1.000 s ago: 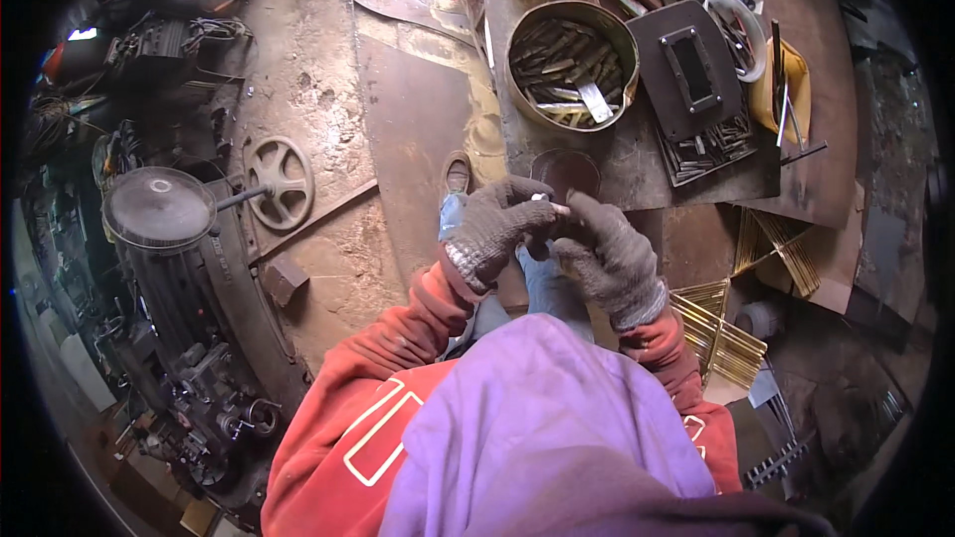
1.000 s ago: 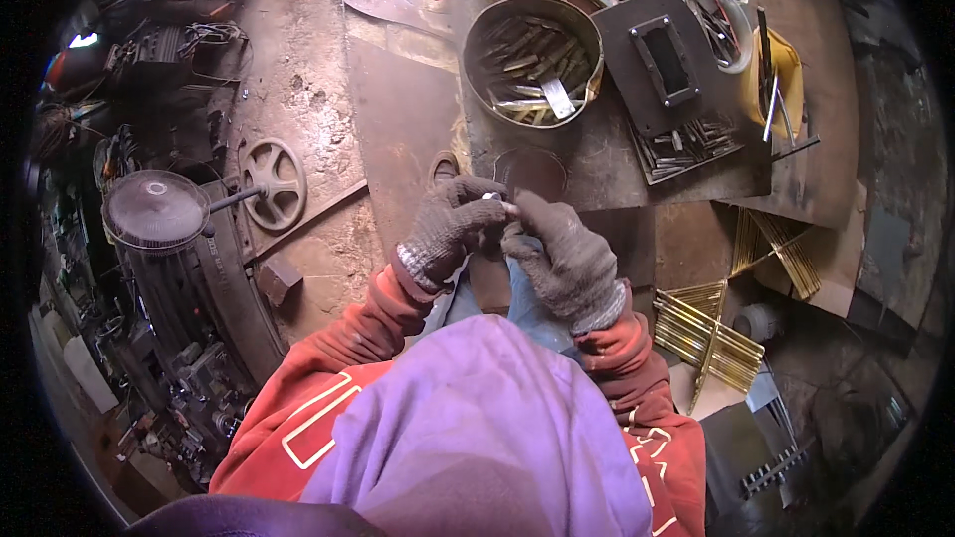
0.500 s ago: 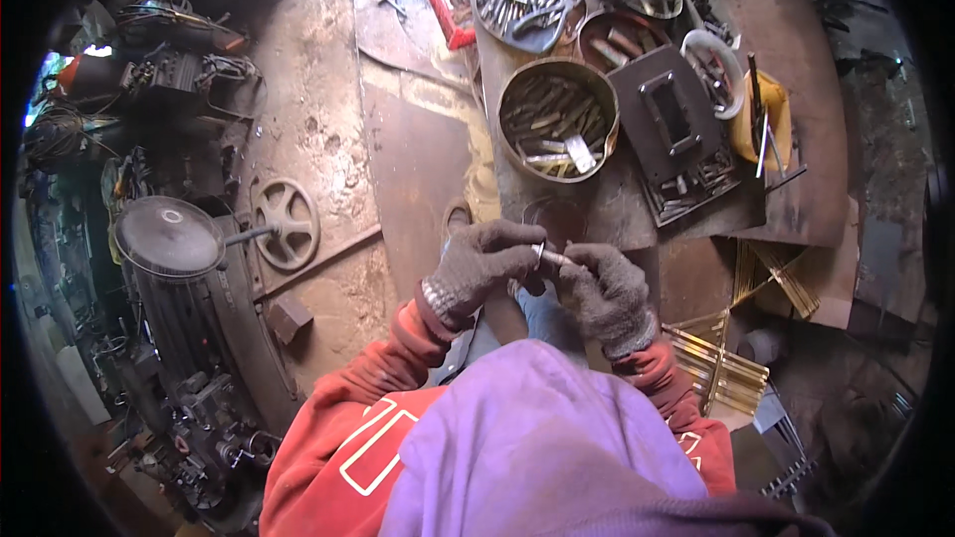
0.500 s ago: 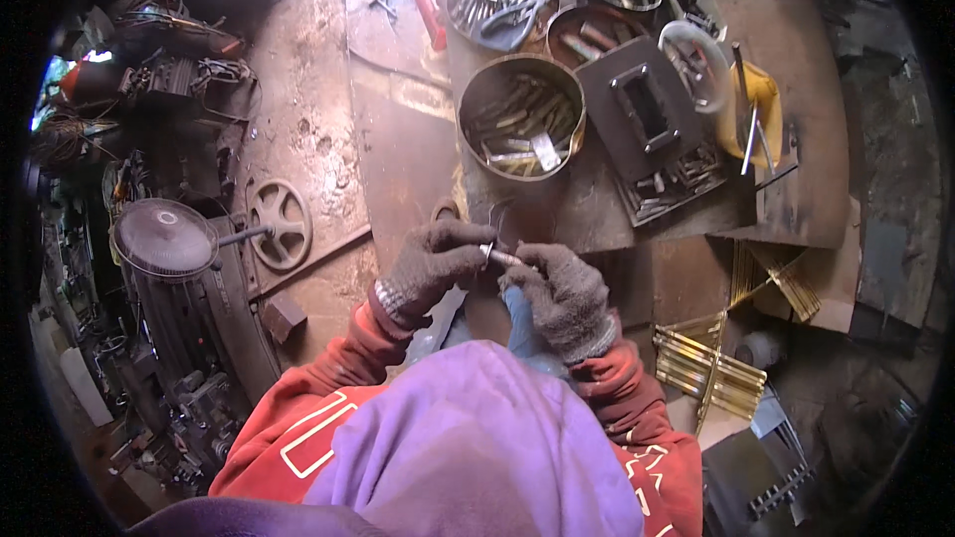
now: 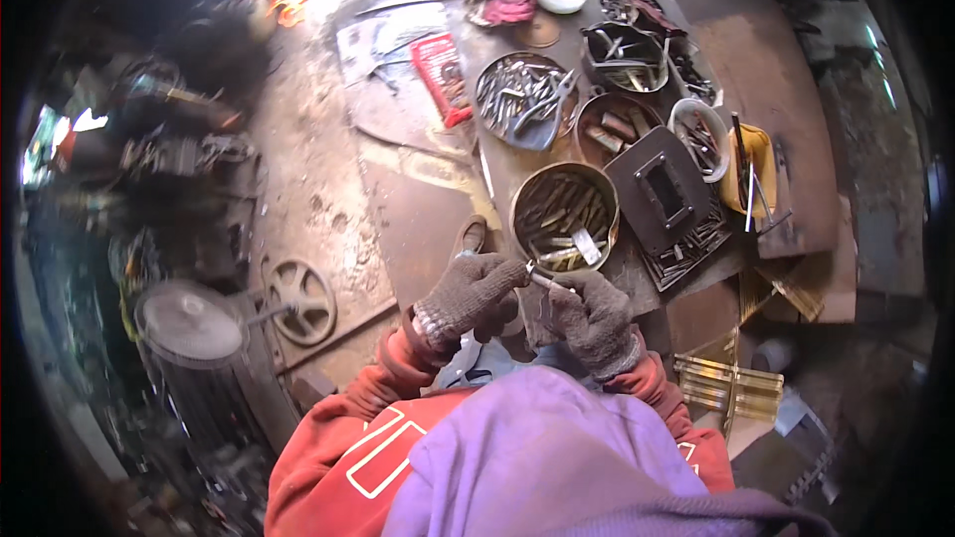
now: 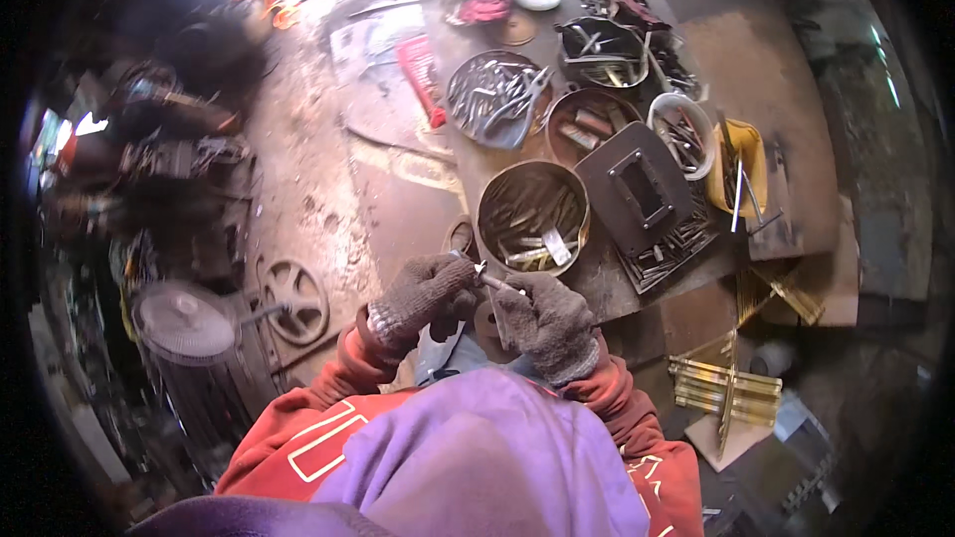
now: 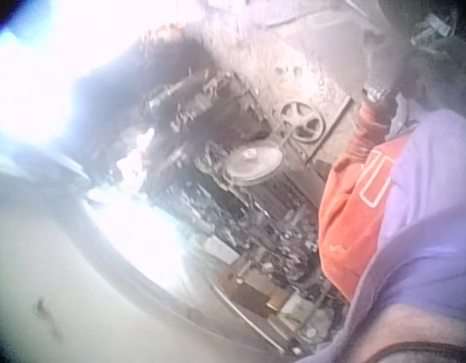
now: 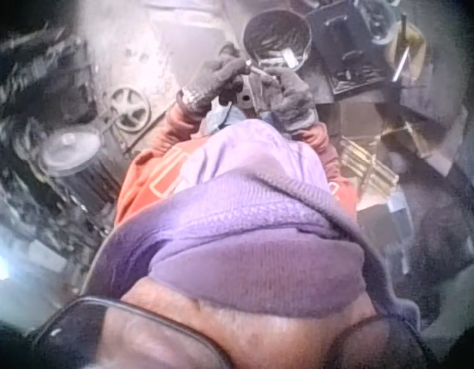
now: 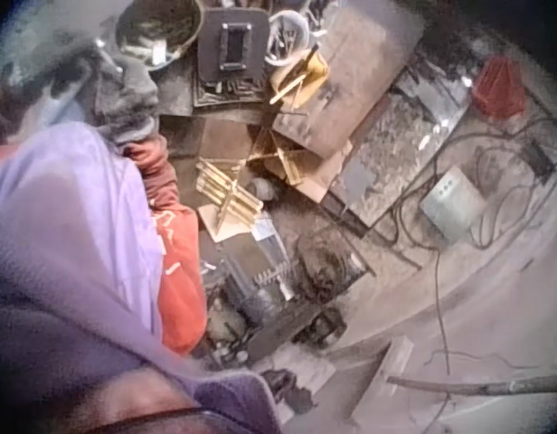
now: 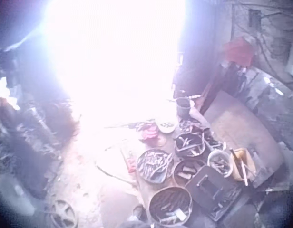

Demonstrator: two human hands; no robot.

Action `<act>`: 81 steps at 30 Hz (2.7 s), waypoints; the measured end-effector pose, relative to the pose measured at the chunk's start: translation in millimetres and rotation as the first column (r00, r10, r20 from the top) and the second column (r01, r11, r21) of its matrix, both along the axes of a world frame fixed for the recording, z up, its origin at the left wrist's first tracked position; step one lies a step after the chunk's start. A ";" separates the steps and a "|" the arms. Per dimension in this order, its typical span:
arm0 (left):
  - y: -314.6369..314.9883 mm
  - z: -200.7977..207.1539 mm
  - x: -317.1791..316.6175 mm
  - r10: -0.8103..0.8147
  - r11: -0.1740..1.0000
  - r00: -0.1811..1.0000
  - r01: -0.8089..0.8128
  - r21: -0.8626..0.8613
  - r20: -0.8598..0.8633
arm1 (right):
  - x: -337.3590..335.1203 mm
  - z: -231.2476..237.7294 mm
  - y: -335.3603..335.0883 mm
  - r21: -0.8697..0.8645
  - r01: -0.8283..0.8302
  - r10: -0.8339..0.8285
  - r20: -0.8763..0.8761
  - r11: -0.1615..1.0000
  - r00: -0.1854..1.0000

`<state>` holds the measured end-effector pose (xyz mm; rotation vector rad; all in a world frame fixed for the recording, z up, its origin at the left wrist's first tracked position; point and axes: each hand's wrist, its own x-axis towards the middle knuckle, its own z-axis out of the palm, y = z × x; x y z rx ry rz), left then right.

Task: The person uses a pair of calipers to measure various small metal bolts and components, picking them up from containers on a workbench and then returning them.

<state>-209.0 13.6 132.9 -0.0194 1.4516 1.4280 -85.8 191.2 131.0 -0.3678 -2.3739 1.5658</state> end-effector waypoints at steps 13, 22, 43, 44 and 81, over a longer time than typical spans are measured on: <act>36.9 -41.2 -149.2 -0.137 0.872 0.985 0.172 0.458 -0.108 | -103.8 2.0 2.3 -0.450 0.515 -0.221 0.557 0.730 0.800; 95.0 -5.7 -187.9 -0.358 0.922 0.931 0.364 0.133 -0.072 | -123.7 -5.9 43.3 -0.200 0.358 -0.277 0.344 0.912 0.897; 221.5 -38.3 -185.3 -0.536 0.844 0.828 0.529 0.089 0.166 | -105.8 -1.9 162.2 -0.198 0.285 -0.202 0.354 0.938 0.913; 223.9 -40.7 -185.6 -0.536 0.844 0.827 0.527 0.096 0.172 | -110.6 5.8 166.2 -0.011 0.263 -0.248 0.287 0.965 0.925; 36.1 57.7 11.0 -0.887 0.460 0.460 0.877 0.135 0.037 | 122.9 36.5 -157.4 0.333 0.715 -0.753 -0.019 0.615 0.657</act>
